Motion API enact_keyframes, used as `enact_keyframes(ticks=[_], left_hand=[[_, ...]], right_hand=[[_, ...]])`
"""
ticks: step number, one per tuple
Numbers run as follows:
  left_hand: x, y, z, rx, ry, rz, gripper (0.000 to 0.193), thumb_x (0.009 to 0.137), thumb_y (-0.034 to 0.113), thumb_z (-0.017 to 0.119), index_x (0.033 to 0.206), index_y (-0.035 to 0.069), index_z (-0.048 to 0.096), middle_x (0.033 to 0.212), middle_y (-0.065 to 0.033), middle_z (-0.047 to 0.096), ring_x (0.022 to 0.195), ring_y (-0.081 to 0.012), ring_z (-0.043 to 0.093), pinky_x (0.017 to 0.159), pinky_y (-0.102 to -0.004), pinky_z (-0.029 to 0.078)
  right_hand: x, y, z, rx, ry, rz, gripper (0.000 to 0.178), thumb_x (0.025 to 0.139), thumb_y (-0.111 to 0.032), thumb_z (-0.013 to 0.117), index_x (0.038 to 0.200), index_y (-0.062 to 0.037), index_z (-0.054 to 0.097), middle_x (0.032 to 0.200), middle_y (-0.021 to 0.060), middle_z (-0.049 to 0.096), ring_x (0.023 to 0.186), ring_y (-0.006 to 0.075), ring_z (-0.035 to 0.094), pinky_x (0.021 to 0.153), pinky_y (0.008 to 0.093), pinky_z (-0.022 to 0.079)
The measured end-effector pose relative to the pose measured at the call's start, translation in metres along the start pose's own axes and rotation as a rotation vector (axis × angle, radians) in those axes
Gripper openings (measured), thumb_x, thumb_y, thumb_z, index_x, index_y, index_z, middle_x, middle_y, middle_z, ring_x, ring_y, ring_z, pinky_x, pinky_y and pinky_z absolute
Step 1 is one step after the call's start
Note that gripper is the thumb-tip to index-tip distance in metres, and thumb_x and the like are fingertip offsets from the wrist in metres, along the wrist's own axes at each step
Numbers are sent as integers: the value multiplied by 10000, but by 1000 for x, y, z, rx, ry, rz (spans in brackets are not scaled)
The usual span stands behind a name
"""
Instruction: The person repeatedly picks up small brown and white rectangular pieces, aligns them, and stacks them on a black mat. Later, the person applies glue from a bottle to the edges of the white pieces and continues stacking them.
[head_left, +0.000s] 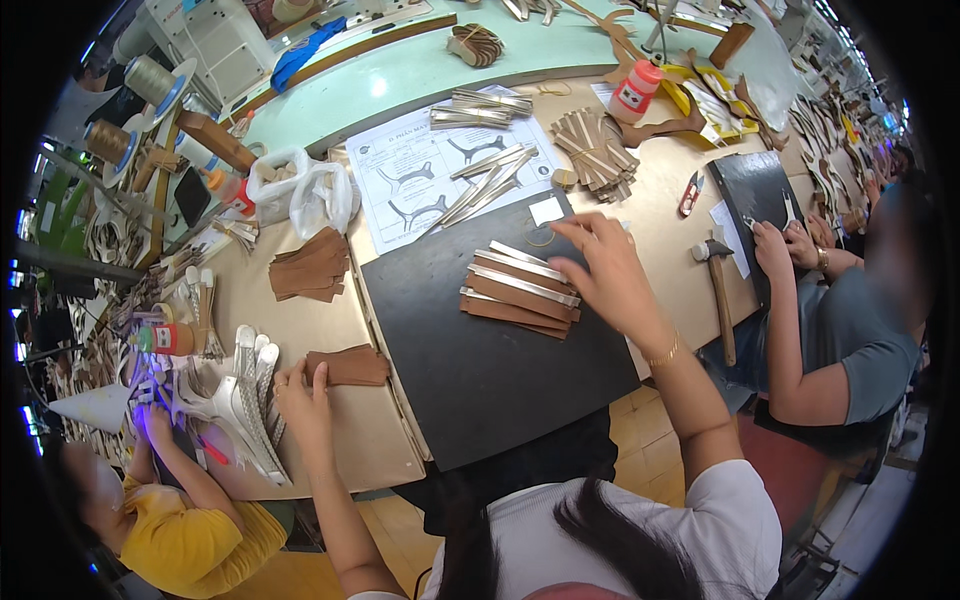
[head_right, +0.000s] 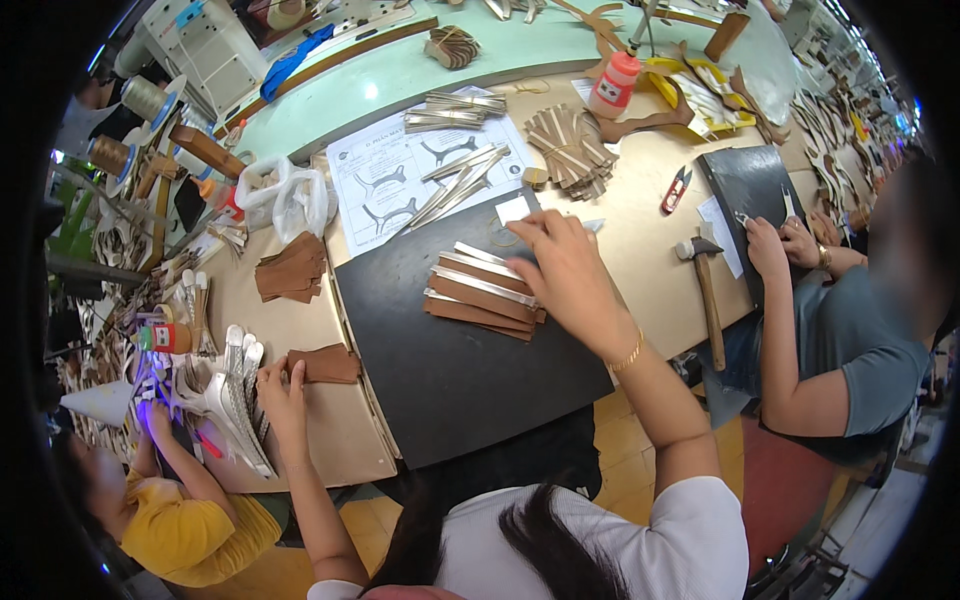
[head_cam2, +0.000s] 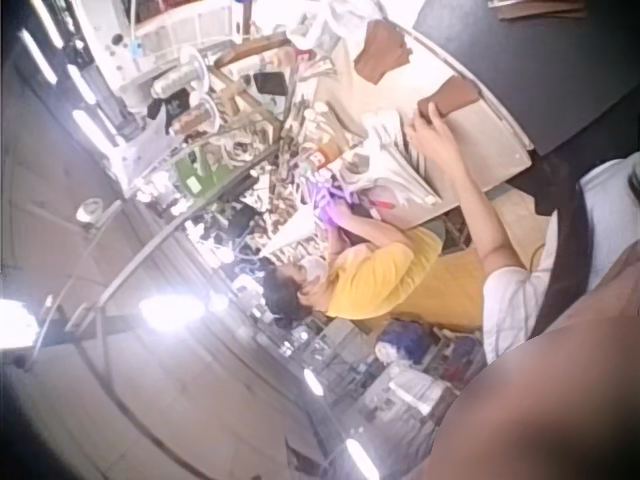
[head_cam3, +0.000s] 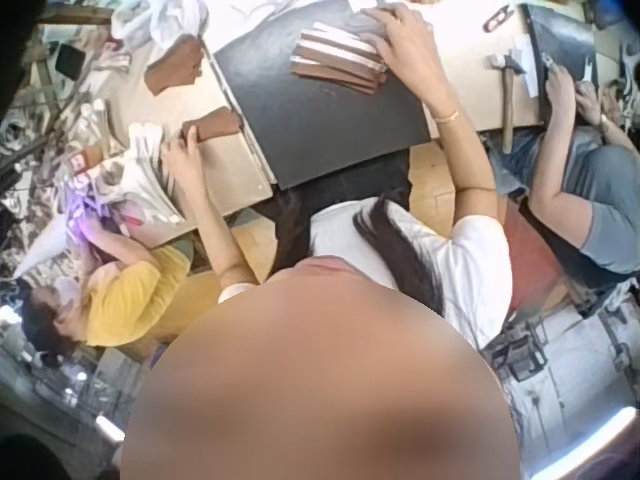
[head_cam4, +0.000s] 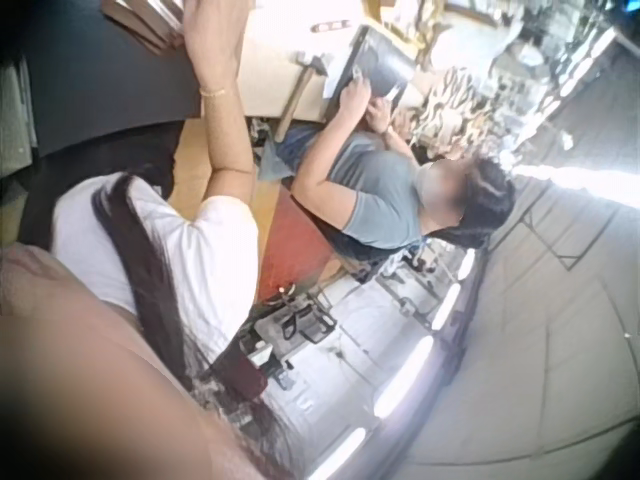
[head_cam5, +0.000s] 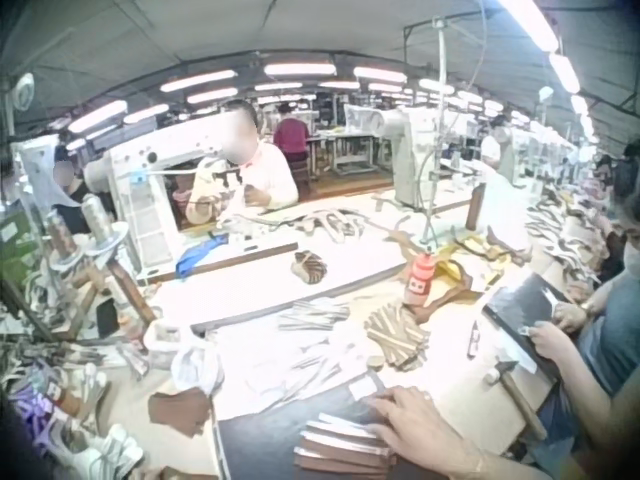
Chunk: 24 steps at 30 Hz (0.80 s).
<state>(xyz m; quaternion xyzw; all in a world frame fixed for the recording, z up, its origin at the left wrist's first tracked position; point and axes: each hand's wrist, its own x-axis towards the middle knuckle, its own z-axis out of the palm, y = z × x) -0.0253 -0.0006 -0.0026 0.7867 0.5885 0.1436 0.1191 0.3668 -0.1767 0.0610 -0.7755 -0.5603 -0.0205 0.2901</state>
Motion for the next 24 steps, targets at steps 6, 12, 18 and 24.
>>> enact_keyframes(ticks=[6,12,18,24], left_hand=[[4,2,1,-128,17,-49,377,870,252,749,1087,-52,696,981,-169,631,877,-310,607,809,-407,479],[3,7,6,-218,69,-146,370,830,189,790,1079,-66,690,966,-156,625,861,-289,608,815,-389,506],[5,6,4,-202,10,-195,362,794,169,813,1054,-55,695,958,-145,612,847,-282,599,784,-387,494],[5,9,3,-201,66,-202,303,765,144,828,963,-33,684,948,-139,601,851,-297,593,781,-390,492]], right_hand=[[93,38,60,-40,-113,-179,204,878,-197,694,1015,-50,731,1021,67,668,979,274,614,867,402,482],[143,34,128,-251,-41,-418,90,813,-172,677,786,-98,722,877,59,653,873,241,637,756,373,501],[158,26,150,-349,-107,-390,83,796,-92,628,808,-63,705,870,86,663,852,263,658,736,395,513],[183,6,122,46,-110,-113,169,878,-123,628,986,-49,734,993,131,710,936,313,678,833,420,526]])
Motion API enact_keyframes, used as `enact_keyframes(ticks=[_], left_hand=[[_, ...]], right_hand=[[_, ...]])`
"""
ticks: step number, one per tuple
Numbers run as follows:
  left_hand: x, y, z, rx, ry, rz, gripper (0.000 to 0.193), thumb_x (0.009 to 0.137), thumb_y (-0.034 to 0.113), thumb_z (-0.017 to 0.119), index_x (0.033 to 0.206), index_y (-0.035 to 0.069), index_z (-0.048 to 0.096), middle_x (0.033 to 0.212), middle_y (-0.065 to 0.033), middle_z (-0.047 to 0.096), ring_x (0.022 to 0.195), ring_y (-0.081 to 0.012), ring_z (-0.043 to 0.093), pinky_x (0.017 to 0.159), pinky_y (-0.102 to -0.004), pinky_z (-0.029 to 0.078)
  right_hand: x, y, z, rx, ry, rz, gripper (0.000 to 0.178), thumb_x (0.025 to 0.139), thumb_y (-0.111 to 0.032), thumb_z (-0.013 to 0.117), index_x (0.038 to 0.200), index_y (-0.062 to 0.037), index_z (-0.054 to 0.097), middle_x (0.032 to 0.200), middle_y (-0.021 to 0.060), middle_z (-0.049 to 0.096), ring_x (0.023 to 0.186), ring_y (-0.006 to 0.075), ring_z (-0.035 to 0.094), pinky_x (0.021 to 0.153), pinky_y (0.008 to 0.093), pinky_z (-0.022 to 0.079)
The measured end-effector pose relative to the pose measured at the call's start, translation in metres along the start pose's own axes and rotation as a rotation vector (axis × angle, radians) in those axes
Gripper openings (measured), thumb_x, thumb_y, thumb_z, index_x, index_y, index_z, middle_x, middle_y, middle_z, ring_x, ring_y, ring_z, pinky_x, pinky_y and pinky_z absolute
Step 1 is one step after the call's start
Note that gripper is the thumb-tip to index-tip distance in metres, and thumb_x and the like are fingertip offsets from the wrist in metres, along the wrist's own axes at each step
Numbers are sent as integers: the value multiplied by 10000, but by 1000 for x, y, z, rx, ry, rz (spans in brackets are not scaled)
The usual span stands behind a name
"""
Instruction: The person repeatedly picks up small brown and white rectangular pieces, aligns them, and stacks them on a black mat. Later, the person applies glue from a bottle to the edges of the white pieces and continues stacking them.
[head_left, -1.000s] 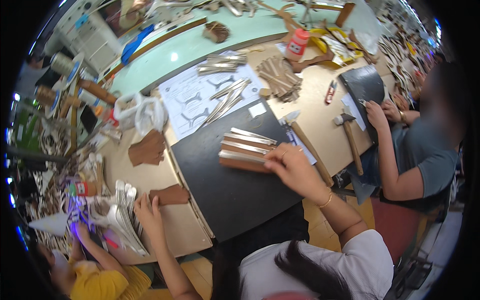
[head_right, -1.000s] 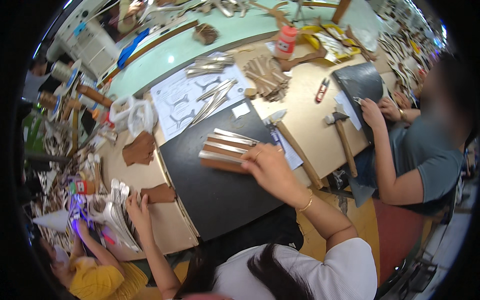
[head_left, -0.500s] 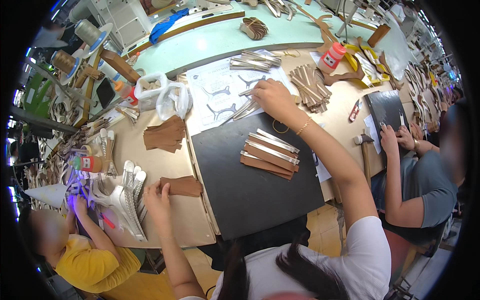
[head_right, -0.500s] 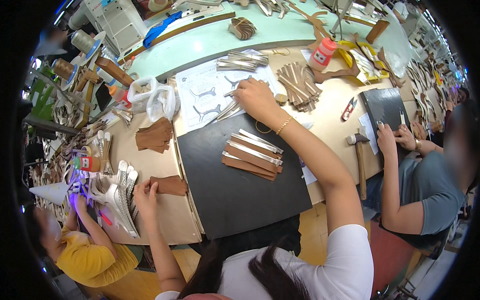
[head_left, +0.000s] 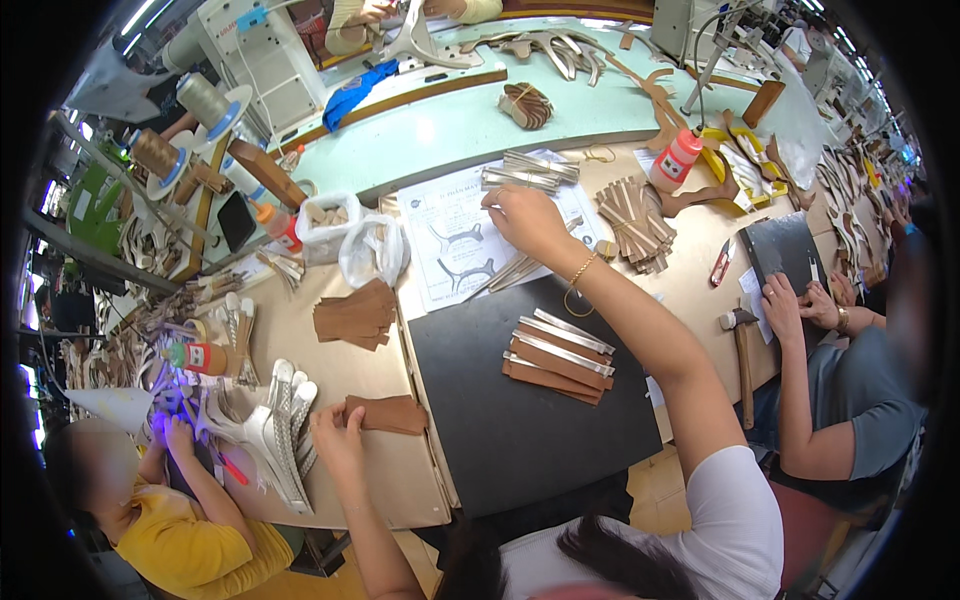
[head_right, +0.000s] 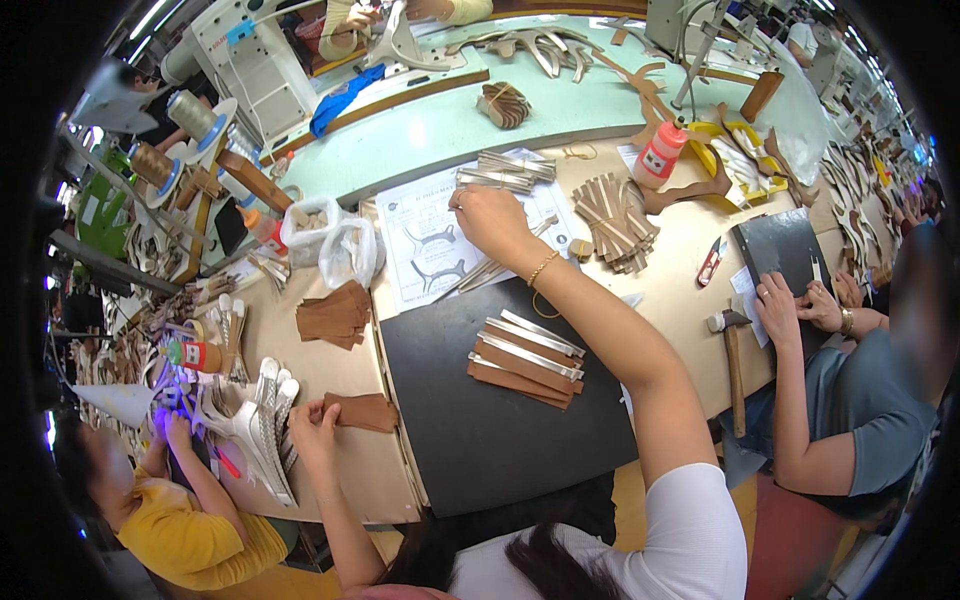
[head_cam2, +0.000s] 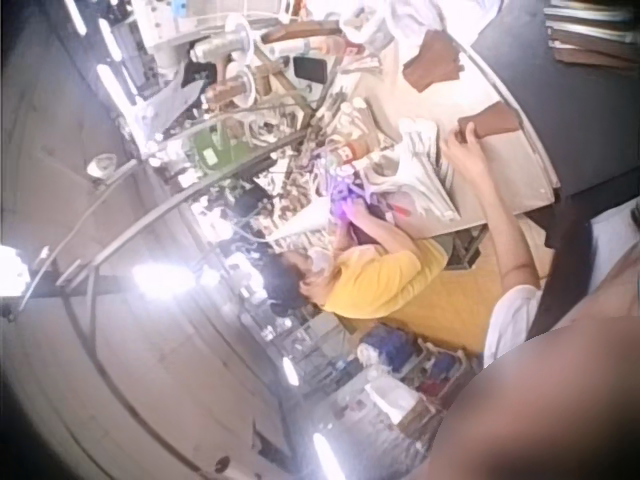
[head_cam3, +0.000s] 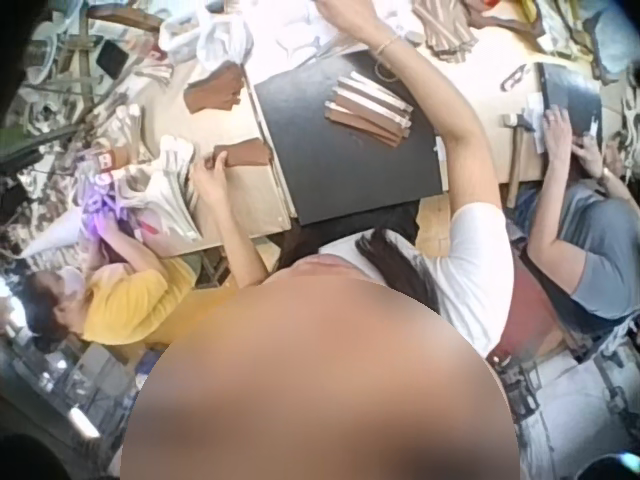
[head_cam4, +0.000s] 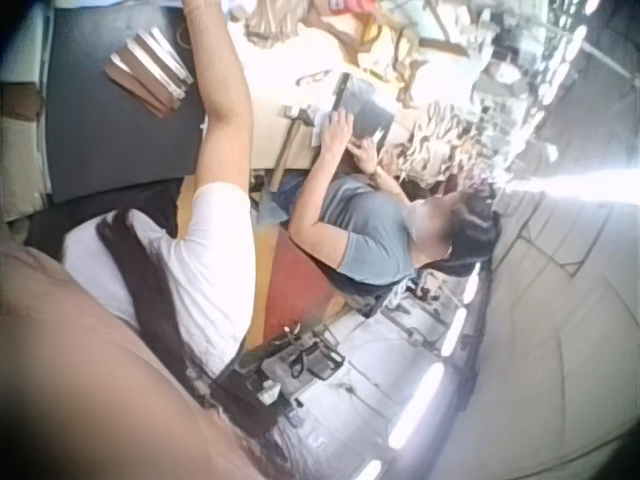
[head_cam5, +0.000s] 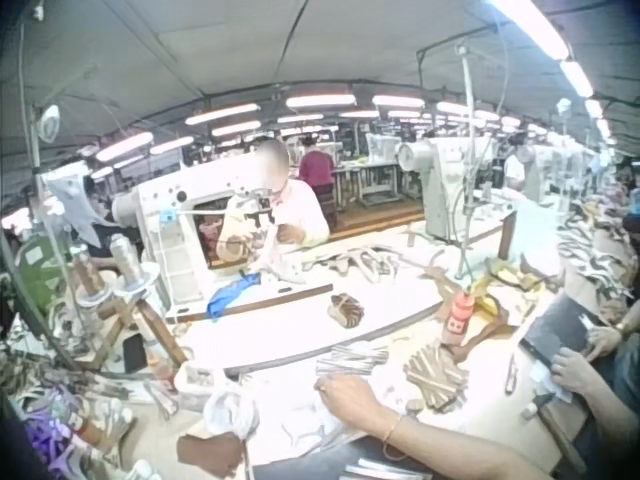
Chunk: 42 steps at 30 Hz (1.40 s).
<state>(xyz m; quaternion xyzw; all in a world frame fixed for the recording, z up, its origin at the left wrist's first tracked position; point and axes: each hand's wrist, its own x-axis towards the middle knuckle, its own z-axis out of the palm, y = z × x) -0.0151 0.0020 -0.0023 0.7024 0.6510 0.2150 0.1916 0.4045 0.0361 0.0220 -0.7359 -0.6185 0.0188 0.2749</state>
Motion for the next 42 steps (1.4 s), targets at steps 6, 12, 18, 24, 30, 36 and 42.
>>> enact_keyframes(ticks=[6,12,18,24,30,36,42], left_hand=[[3,0,1,-7,7,5,271,735,79,837,914,-25,661,928,-130,596,824,-274,595,753,-378,502],[11,2,0,-149,-24,-59,302,734,54,824,984,-38,682,744,-91,634,665,-195,598,646,-331,498],[17,0,-3,-61,-88,-61,295,733,60,822,980,-40,696,686,-81,659,630,-178,616,637,-313,504],[30,-28,10,-116,-47,-12,281,719,88,846,922,-26,688,708,-89,665,641,-183,622,651,-312,514],[35,-46,18,-31,-19,8,259,727,91,843,906,-15,688,722,-75,667,652,-175,620,641,-318,504],[26,-15,9,38,-47,127,151,791,75,774,849,-12,665,732,-106,673,651,-199,639,653,-335,506],[3,10,4,-314,-177,-18,116,840,37,734,866,5,625,998,-116,696,966,-175,647,835,-332,490]], right_hand=[[-9,-24,-50,293,138,-36,176,950,-118,614,1081,-28,689,1035,149,715,910,307,685,815,369,531],[-71,-60,-96,439,130,-135,183,946,-81,594,1115,-42,648,1007,149,653,890,327,658,783,397,527],[-122,-103,-149,354,-8,-251,378,872,-19,640,1229,-142,637,900,89,597,791,246,623,688,344,515],[-146,-150,-199,303,480,-824,269,878,-173,615,1128,-95,677,844,98,584,655,210,572,589,322,492],[-164,-175,-216,593,459,-646,329,897,-309,567,882,2,675,751,81,579,637,240,562,575,313,486],[-185,-166,-231,477,342,-427,129,861,-179,744,896,-57,723,760,50,646,648,233,601,640,334,499],[-200,-139,-217,526,319,-382,269,866,-110,724,1125,-45,693,817,69,695,688,220,648,652,366,509]])
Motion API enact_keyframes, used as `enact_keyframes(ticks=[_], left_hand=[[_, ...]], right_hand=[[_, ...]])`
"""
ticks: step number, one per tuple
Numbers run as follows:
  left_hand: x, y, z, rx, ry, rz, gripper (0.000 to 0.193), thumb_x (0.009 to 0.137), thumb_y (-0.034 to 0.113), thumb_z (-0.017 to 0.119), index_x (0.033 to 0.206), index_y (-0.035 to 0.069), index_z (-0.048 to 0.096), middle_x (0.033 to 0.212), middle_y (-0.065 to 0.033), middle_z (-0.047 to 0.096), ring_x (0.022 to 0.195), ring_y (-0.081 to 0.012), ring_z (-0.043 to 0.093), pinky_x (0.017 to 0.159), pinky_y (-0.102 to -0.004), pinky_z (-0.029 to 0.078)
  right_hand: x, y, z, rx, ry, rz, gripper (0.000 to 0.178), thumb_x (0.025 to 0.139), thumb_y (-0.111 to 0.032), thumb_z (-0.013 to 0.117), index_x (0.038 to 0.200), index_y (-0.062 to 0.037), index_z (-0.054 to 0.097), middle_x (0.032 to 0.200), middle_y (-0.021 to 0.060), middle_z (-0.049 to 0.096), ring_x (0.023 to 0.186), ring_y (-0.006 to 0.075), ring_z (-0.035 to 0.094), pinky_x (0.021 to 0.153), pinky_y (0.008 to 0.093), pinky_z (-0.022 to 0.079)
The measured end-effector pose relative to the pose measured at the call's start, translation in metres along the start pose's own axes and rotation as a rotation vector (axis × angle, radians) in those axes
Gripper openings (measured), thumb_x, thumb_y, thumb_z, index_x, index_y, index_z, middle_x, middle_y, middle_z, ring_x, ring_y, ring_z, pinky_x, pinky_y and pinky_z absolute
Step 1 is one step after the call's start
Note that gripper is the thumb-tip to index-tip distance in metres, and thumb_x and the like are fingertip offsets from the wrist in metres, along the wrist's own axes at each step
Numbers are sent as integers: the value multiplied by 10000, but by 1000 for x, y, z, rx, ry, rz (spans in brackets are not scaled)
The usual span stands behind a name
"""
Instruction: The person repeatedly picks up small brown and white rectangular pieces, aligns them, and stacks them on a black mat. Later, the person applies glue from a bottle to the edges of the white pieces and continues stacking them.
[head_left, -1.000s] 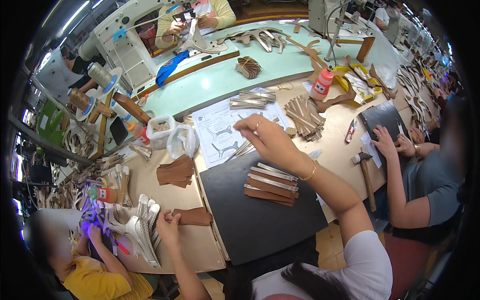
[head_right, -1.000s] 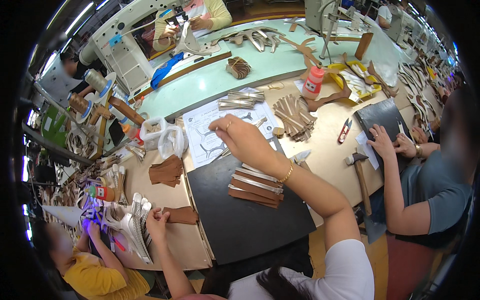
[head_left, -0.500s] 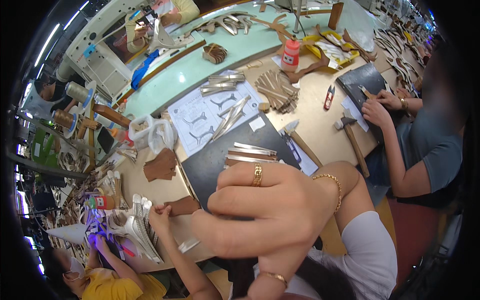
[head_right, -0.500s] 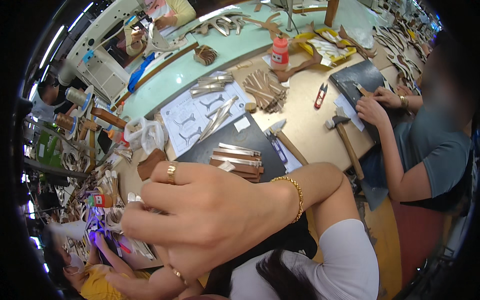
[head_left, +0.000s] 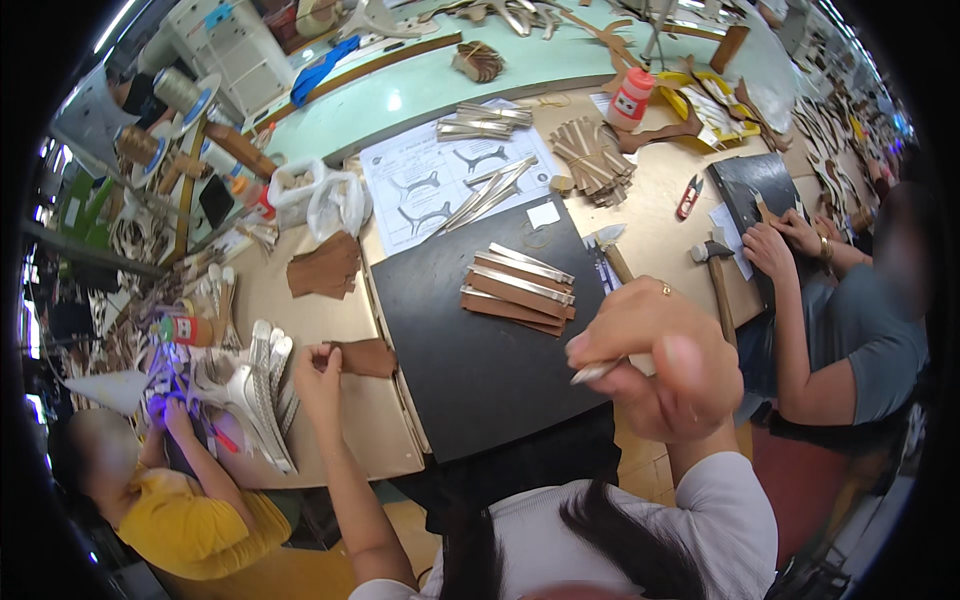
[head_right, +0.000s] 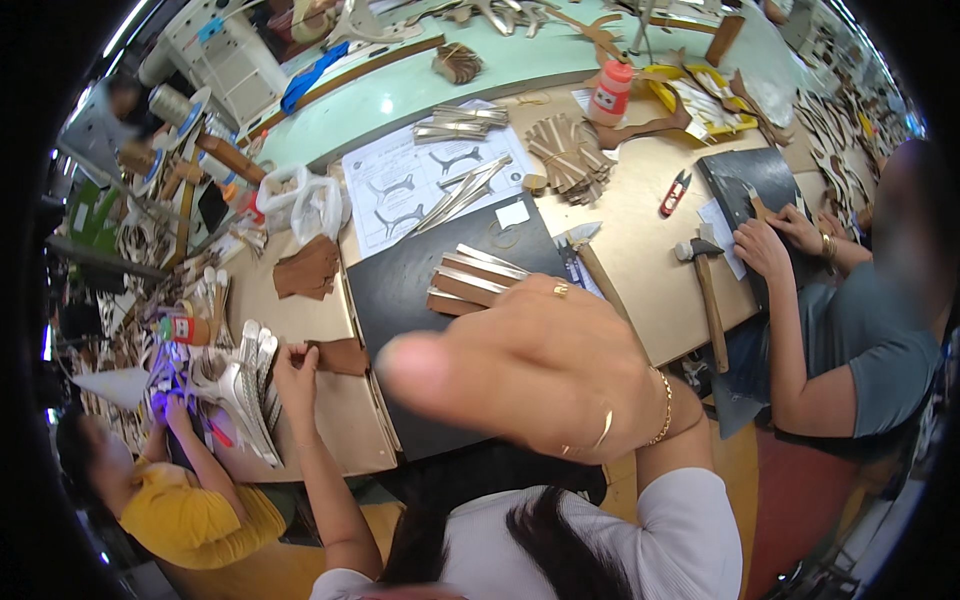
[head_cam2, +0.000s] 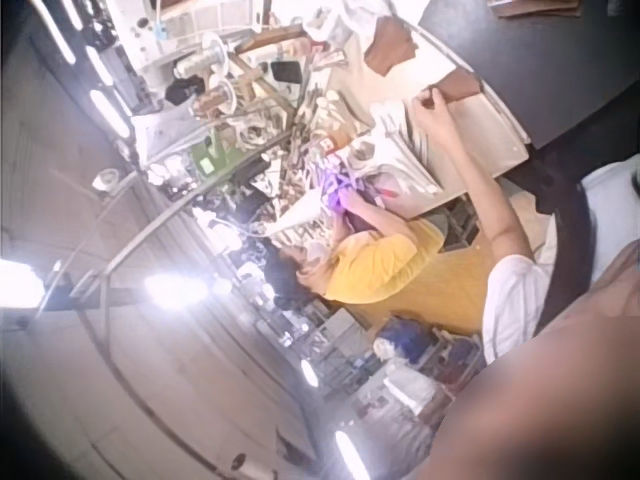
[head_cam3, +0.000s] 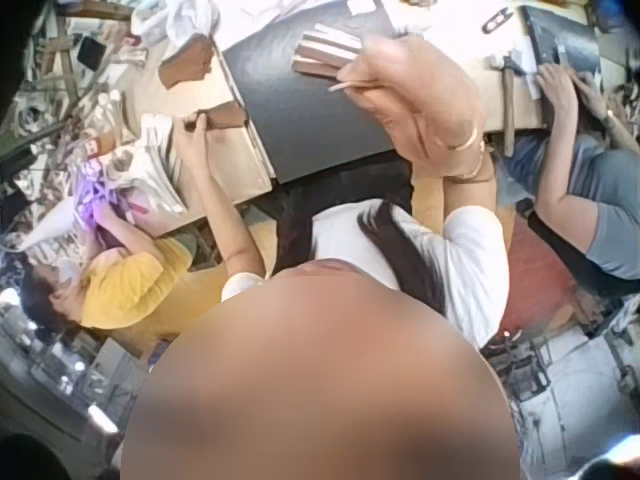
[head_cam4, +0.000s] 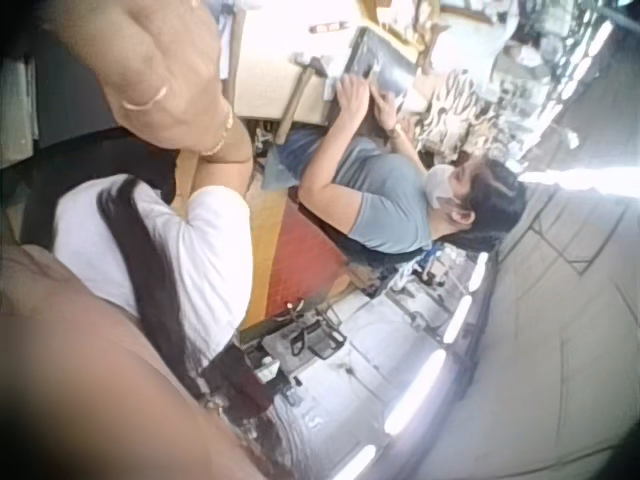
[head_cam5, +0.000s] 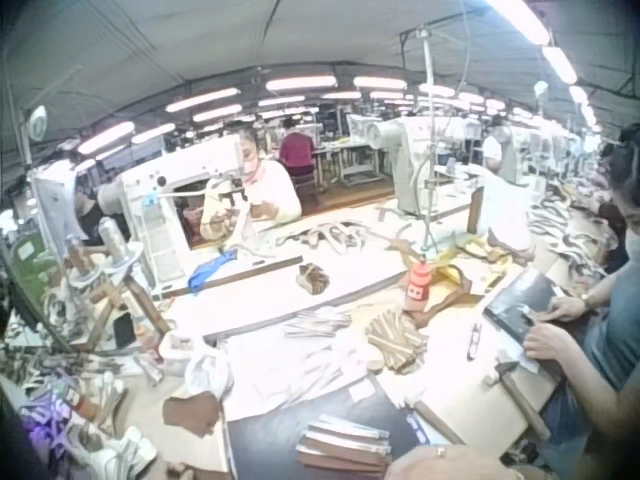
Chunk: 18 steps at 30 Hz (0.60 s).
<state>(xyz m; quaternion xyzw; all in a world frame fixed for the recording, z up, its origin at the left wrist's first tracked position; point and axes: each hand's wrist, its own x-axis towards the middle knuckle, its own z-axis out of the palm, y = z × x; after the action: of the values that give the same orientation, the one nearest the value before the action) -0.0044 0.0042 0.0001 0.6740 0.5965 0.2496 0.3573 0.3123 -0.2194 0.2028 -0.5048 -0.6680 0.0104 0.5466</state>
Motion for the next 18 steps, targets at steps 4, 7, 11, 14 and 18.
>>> enact_keyframes(ticks=[4,7,11,14,18], left_hand=[[-4,3,-28,-629,-284,-225,169,860,36,721,962,88,598,1316,-153,587,1231,-215,540,1066,-332,397],[-6,2,-44,-885,-476,-238,185,862,59,711,971,97,566,1450,-239,489,1300,-294,504,1085,-455,428],[-19,16,-44,-1134,-488,-66,200,851,121,741,991,128,599,1476,-245,454,1323,-321,487,1095,-467,411],[-38,50,-38,-1027,-458,131,200,823,78,758,965,113,620,1401,-184,523,1267,-255,512,1063,-413,410],[-89,105,-15,-1024,-577,84,231,774,-38,766,898,67,601,1087,-111,590,1013,-174,586,838,-319,564]], right_hand=[[-24,13,7,-13,-36,106,536,878,-30,690,1378,-17,497,859,112,674,704,208,634,657,334,524],[-38,18,15,32,11,214,537,905,-6,669,1403,19,470,900,134,664,749,195,637,693,305,539],[-51,18,31,194,195,376,481,891,20,691,1344,43,531,916,126,685,818,182,665,762,302,551],[-54,23,33,170,217,463,412,900,56,665,1296,53,552,936,126,687,808,175,672,768,302,561],[-60,34,35,294,252,656,224,925,27,655,1143,41,606,955,150,692,781,188,694,762,286,568]])
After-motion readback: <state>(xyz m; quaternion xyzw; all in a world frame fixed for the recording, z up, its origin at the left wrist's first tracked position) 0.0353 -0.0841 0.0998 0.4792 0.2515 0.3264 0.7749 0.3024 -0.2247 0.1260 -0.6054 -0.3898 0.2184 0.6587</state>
